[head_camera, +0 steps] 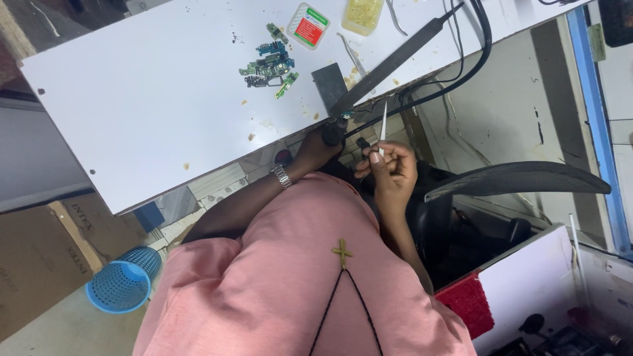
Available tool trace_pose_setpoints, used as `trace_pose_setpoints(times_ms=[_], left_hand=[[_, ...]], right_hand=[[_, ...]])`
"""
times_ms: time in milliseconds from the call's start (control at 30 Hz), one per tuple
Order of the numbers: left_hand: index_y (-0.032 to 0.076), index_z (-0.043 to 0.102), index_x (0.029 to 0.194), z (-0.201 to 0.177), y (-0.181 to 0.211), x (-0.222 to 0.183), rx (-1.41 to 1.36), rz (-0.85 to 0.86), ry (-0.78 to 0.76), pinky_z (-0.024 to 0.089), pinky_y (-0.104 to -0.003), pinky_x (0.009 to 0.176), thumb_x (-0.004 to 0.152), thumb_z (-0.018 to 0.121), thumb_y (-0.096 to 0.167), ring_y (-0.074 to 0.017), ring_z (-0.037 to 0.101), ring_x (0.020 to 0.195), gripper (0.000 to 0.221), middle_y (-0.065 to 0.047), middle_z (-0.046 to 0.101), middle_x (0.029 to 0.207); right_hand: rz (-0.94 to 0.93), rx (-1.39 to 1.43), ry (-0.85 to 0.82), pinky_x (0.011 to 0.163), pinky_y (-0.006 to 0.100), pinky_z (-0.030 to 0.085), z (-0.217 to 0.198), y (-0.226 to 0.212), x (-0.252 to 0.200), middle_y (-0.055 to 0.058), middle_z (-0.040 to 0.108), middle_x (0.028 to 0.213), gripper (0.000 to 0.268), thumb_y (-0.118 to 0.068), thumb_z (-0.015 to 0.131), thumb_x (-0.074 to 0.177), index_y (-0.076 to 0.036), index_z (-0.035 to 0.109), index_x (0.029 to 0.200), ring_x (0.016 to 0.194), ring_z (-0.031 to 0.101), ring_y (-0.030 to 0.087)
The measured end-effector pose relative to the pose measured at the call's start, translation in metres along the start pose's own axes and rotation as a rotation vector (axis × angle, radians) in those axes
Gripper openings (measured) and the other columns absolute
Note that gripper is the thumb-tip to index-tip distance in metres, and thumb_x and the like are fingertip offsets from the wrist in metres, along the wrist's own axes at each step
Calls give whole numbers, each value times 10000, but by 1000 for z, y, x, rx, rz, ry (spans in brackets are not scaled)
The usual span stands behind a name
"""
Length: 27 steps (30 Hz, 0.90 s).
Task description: A technician uses a heat gun and a metal probe to repair small components on a mobile phone circuit board.
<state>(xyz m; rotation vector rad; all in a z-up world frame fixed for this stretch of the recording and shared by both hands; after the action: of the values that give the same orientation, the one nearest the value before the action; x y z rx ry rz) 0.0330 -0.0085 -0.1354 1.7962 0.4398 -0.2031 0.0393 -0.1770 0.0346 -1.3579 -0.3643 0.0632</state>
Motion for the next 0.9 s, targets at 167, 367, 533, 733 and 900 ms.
trace_pose_setpoints(times_ms=[167, 367, 533, 733, 900], left_hand=[[1, 728, 1213, 2, -2, 1, 10, -8, -14, 548, -571, 1031, 790, 754, 380, -456, 679, 1255, 570, -257, 754, 1238], [-33, 727, 1198, -1, 2, -1, -30, 26, 5, 553, -583, 1003, 817, 727, 357, -505, 688, 1211, 545, -293, 755, 1197], [-32, 701, 1232, -9, 20, -7, -25, 50, -25, 545, -574, 1035, 835, 751, 354, -487, 683, 1237, 556, -290, 746, 1221], [-5, 717, 1206, -4, 7, 0, -5, 30, -43, 544, -565, 1037, 828, 752, 369, -475, 685, 1238, 534, -269, 752, 1210], [-8, 714, 1212, -5, 6, 1, -3, 34, -46, 552, -564, 1035, 832, 749, 370, -470, 689, 1231, 537, -267, 754, 1211]], right_hand=[[-16, 217, -61, 896, 487, 662, -1, 14, -8, 384, 604, 1362, 681, -319, 666, 1020, 97, 456, 1517, 1162, 712, 405], [-147, 247, -127, 1095, 510, 570, -8, 33, -19, 373, 498, 1541, 748, -81, 699, 1001, 70, 324, 1630, 1369, 594, 466], [-96, 253, -214, 1233, 557, 440, 1, 30, -24, 374, 415, 1599, 1071, -636, 647, 994, 76, 211, 1665, 1485, 478, 470], [-422, -139, -83, 826, 493, 657, -27, 51, -26, 280, 547, 1174, 664, 113, 876, 824, 151, 460, 1340, 1002, 712, 420], [-559, -354, 57, 586, 394, 636, -22, 38, -26, 237, 721, 930, 304, -89, 813, 957, 145, 642, 1049, 682, 744, 322]])
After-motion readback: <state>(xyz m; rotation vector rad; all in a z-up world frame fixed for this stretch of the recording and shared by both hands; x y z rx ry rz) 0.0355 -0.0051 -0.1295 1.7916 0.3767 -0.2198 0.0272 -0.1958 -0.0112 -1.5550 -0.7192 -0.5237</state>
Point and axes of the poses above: each hand's wrist, its own x-axis towards the middle knuckle, its own z-axis out of the palm, y = z × x, the point moved 4 cm from there along x, towards the middle knuckle
